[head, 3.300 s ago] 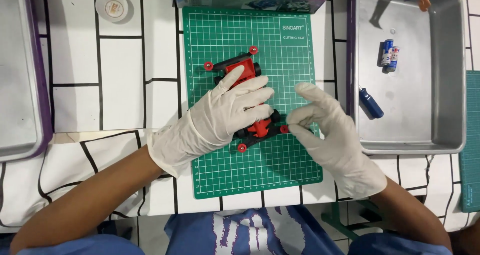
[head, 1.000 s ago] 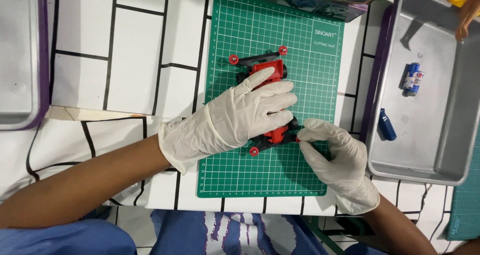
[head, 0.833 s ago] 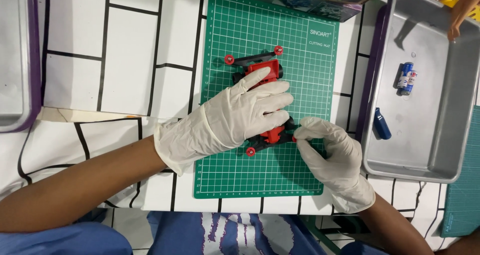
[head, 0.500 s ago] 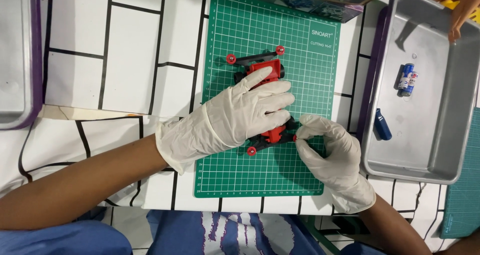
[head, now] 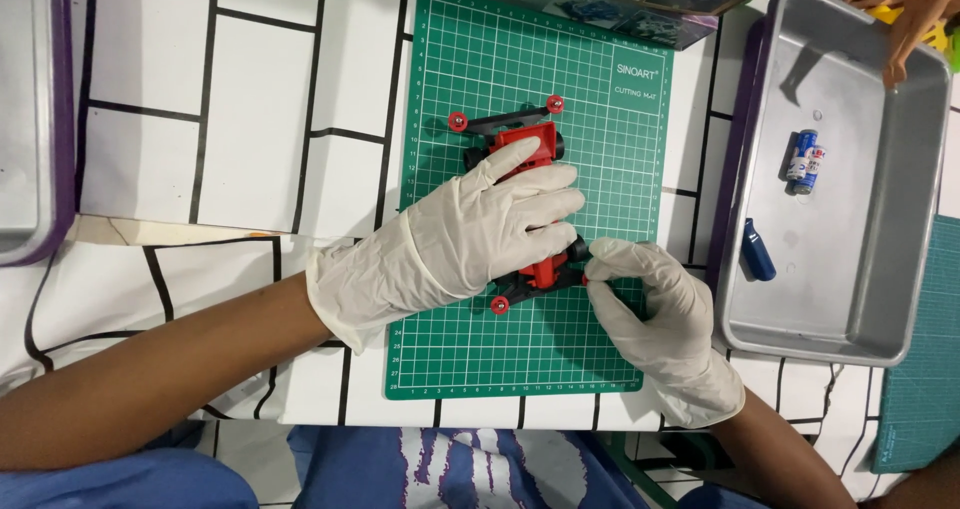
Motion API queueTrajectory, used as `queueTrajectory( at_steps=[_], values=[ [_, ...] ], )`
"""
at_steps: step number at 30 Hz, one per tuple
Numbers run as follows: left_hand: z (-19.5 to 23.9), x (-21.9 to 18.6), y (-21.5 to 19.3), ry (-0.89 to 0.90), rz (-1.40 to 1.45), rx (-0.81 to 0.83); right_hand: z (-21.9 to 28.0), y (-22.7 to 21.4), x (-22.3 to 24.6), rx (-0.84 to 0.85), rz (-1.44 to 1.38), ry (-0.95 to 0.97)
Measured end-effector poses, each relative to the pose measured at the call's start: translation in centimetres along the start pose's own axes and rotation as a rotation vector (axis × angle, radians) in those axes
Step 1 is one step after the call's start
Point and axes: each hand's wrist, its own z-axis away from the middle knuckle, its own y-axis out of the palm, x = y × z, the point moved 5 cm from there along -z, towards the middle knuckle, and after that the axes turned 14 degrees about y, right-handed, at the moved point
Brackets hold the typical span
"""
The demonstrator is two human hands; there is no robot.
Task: Assembling a red toy car by attaching small plastic components and securing them with screws using a screwdriver.
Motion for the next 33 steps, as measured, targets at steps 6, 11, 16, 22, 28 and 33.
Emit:
queueTrajectory(
  at_steps=[6,11,16,22,28,33],
  values=[
    [0.2,-0.1,0.0,0.009,-0.018,-0.021,0.4,0.1,-1.5,-0.013,-0.054,0.14],
    [0.3,-0.1,0.5,0.002,0.003,-0.006,0.1,-0.3,-0.8,-0.004,0.1,0.009],
    [0.3,0.0,0.4,0.02,0.036,-0.036,0.1,0.0,-0.4,-0.013,0.217,-0.08],
    [0.5,-0.1,0.7,0.027,0.041,-0.029,0.4,-0.2,-0.7,-0.024,0.29,0.045],
    [0.3,-0.1,0.5,0.015,0.035,-0.021,0.1,-0.7,-0.6,-0.028,0.324,-0.136],
    [0.2,-0.1,0.5,0.01,0.03,-0.028,0.7,-0.1,-0.7,-0.025,0.417,-0.449]
  ],
)
